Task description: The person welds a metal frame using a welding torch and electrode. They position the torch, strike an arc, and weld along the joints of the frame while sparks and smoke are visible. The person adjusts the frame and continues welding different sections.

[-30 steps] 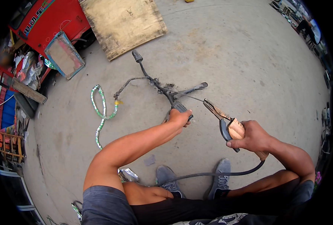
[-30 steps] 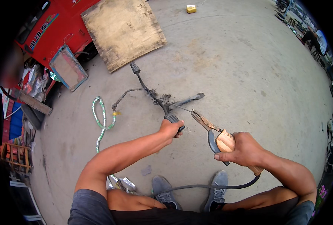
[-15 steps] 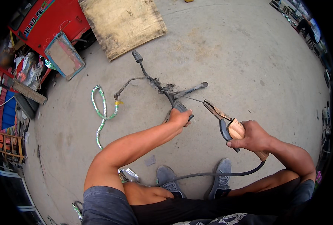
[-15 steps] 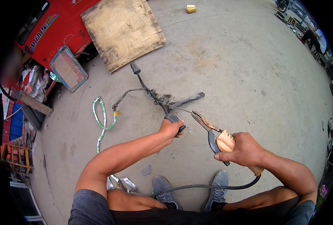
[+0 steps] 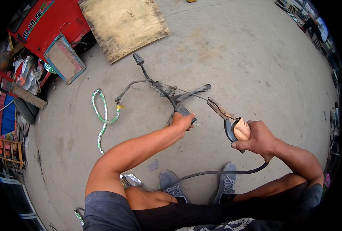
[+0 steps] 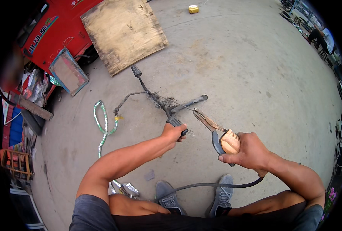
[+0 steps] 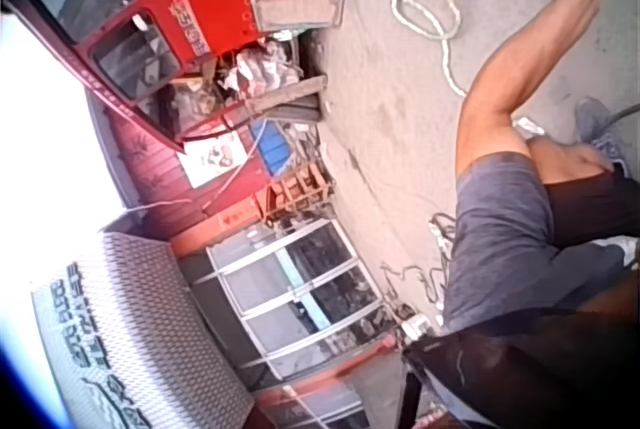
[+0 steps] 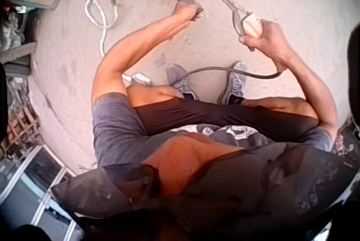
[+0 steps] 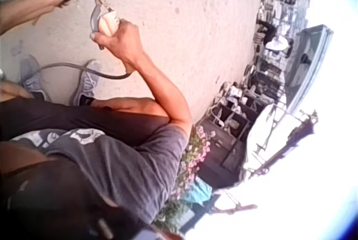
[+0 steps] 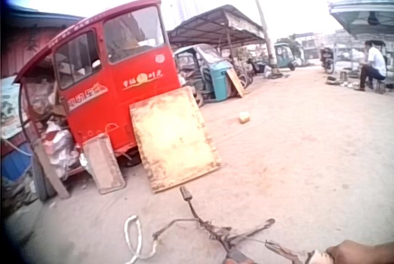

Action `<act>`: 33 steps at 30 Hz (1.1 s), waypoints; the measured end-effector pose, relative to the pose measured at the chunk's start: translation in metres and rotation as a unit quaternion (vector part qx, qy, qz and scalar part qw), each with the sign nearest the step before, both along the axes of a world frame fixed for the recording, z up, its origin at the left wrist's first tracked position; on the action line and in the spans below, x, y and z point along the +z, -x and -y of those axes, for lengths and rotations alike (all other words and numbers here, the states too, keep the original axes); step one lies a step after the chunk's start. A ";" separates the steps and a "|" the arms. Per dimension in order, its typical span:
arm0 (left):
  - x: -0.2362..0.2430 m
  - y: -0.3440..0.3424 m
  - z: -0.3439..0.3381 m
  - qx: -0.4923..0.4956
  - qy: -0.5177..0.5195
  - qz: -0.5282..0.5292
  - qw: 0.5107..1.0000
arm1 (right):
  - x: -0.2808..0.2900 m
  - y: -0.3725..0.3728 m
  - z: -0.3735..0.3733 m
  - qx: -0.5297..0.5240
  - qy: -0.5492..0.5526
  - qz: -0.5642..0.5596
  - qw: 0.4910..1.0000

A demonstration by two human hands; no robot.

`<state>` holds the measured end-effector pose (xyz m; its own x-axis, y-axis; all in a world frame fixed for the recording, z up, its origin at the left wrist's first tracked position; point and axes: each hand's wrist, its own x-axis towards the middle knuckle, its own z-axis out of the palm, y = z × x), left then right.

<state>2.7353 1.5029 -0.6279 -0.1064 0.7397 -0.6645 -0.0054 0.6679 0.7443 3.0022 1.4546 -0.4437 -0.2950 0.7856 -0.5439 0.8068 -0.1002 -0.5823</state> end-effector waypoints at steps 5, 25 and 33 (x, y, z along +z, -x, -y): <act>0.005 -0.002 -0.002 -0.007 0.030 0.005 1.000 | 0.000 -0.002 0.000 0.001 0.031 0.040 0.999; 0.007 -0.002 -0.003 -0.015 0.029 -0.003 0.999 | 0.002 0.000 -0.002 0.017 0.032 0.028 0.999; 0.005 0.001 -0.002 -0.012 0.027 0.005 1.000 | -0.003 -0.001 -0.003 0.012 0.058 0.016 0.998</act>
<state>2.7345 1.5049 -0.6232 -0.0822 0.7049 -0.7045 0.0047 0.7072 0.7070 3.0034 1.4571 -0.4471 -0.2945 0.7099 -0.6397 0.8278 -0.1451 -0.5420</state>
